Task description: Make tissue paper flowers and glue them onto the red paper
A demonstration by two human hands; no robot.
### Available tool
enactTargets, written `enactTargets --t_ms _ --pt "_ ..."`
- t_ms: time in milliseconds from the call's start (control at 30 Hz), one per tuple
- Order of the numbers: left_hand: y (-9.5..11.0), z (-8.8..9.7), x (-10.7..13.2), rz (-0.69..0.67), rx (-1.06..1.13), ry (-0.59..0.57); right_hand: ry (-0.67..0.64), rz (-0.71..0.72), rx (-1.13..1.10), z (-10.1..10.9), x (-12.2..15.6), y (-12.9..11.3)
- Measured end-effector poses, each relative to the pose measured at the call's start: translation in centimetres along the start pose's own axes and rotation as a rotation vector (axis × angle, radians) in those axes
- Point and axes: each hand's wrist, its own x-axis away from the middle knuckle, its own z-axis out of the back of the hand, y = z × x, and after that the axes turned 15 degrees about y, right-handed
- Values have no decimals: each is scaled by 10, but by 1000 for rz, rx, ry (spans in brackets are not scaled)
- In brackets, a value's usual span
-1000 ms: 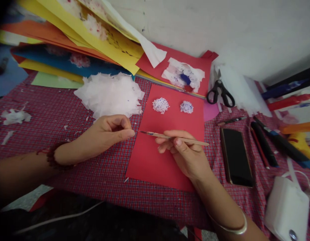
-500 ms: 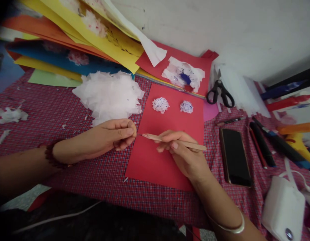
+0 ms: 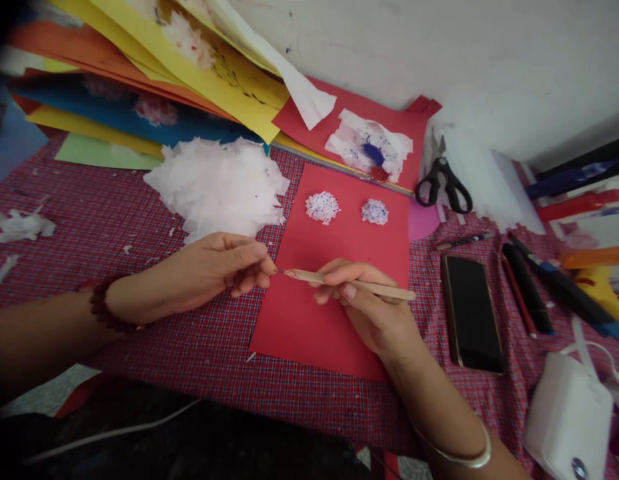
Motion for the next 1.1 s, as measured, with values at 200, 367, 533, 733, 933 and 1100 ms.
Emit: enactTargets --t_ms 200,367,533,733,933,1100 --pt "4 -3 1 -116 -57 112 -19 25 5 1 1 0" --pt "7 -7 4 -131 -298 64 -33 56 49 -1 1 -1" --pt "6 -10 8 -399 -467 149 -70 97 124 1 3 0" --pt "5 -9 11 -621 -602 176 -70 102 174 2 6 1" --pt "3 -6 11 -652 -616 161 -35 82 111 -3 4 1" --pt "0 -6 10 -769 -723 169 0 34 135 0 5 3"
